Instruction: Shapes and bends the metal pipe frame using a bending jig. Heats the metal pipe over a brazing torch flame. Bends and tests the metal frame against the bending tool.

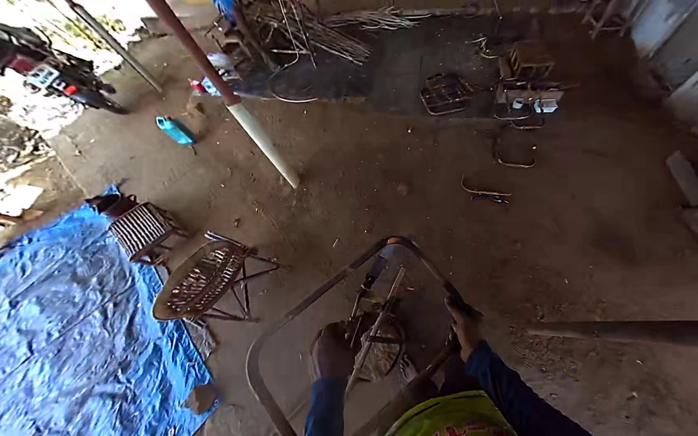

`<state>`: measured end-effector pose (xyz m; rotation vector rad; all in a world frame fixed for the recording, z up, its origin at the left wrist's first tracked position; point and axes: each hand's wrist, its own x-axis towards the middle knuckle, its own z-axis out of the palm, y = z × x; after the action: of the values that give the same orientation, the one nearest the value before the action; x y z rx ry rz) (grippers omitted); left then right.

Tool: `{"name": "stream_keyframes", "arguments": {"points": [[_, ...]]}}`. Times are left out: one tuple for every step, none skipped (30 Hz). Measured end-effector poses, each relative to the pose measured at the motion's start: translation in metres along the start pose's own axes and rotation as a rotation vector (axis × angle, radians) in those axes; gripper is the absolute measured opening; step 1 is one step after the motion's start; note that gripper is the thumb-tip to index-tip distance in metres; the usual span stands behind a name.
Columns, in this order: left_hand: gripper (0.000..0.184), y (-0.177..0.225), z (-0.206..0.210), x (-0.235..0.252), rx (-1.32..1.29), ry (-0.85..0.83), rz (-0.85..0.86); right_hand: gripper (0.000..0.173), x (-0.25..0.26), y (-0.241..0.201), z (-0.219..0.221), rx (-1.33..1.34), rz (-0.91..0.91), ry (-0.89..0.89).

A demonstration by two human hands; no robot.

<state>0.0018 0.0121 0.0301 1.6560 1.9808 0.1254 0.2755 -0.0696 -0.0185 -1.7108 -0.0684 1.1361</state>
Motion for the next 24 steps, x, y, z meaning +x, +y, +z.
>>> {"name": "stream_keyframes", "arguments": {"points": [[0.037,0.000,0.000,0.002,-0.014,0.003,-0.019,0.031,0.000,0.002,-0.001,0.019,0.014,0.020],[0.040,-0.002,-0.001,0.004,-0.037,0.002,-0.038,0.030,0.000,0.005,-0.002,0.042,0.023,0.037],[0.042,-0.004,-0.002,0.008,-0.053,-0.005,-0.055,0.030,0.001,0.007,-0.003,0.062,0.029,0.052],[0.044,-0.005,-0.003,0.009,-0.062,-0.013,-0.067,0.030,0.001,0.008,-0.004,0.072,0.037,0.058],[0.045,-0.007,-0.002,0.010,-0.071,-0.024,-0.079,0.031,0.001,0.010,-0.004,0.076,0.046,0.065],[0.045,-0.008,0.000,0.010,-0.081,-0.026,-0.084,0.031,0.002,0.011,-0.004,0.078,0.050,0.072],[0.046,-0.010,0.002,0.010,-0.092,-0.019,-0.084,0.031,0.001,0.011,-0.004,0.081,0.048,0.076],[0.046,-0.011,0.005,0.009,-0.102,-0.012,-0.079,0.031,0.001,0.010,-0.003,0.079,0.044,0.077],[0.046,-0.013,0.006,0.008,-0.111,-0.009,-0.067,0.031,0.001,0.009,-0.002,0.082,0.042,0.075],[0.045,-0.015,0.008,0.009,-0.116,-0.007,-0.056,0.031,0.001,0.008,-0.001,0.083,0.044,0.066],[0.044,-0.018,0.010,0.009,-0.122,-0.010,-0.045,0.032,0.001,0.007,0.001,0.087,0.046,0.058],[0.042,-0.019,0.011,0.009,-0.131,-0.017,-0.035,0.031,0.000,0.007,0.004,0.096,0.047,0.050],[0.040,-0.020,0.012,0.008,-0.139,-0.027,-0.026,0.031,0.001,0.006,0.007,0.107,0.045,0.044],[0.039,-0.022,0.012,0.008,-0.148,-0.039,-0.025,0.030,0.001,0.006,0.010,0.109,0.048,0.031],[0.039,-0.024,0.013,0.007,-0.161,-0.051,-0.023,0.030,0.001,0.006,0.013,0.102,0.049,0.018],[0.039,-0.025,0.013,0.007,-0.172,-0.052,-0.025,0.030,0.000,0.004,0.017,0.094,0.048,0.009],[0.039,-0.025,0.014,0.006,-0.179,-0.051,-0.030,0.029,-0.001,0.002,0.021,0.090,0.044,0.003],[0.038,-0.025,0.014,0.006,-0.186,-0.050,-0.034,0.028,-0.003,0.000,0.025,0.086,0.039,-0.005],[0.038,-0.024,0.014,0.005,-0.196,-0.043,-0.035,0.028,-0.004,-0.002,0.029,0.079,0.035,-0.013],[0.038,-0.024,0.014,0.004,-0.204,-0.041,-0.038,0.027,-0.004,-0.003,0.033,0.070,0.028,-0.023],[0.038,-0.024,0.015,0.003,-0.212,-0.039,-0.044,0.026,-0.004,-0.004,0.037,0.065,0.021,-0.033],[0.038,-0.023,0.014,0.002,-0.218,-0.037,-0.049,0.026,-0.004,-0.005,0.041,0.062,0.017,-0.039],[0.038,-0.024,0.014,0.002,-0.218,-0.036,-0.054,0.026,-0.004,-0.005,0.044,0.062,0.015,-0.041],[0.037,-0.023,0.014,0.002,-0.217,-0.036,-0.058,0.027,-0.004,-0.006,0.046,0.062,0.017,-0.043]]}}
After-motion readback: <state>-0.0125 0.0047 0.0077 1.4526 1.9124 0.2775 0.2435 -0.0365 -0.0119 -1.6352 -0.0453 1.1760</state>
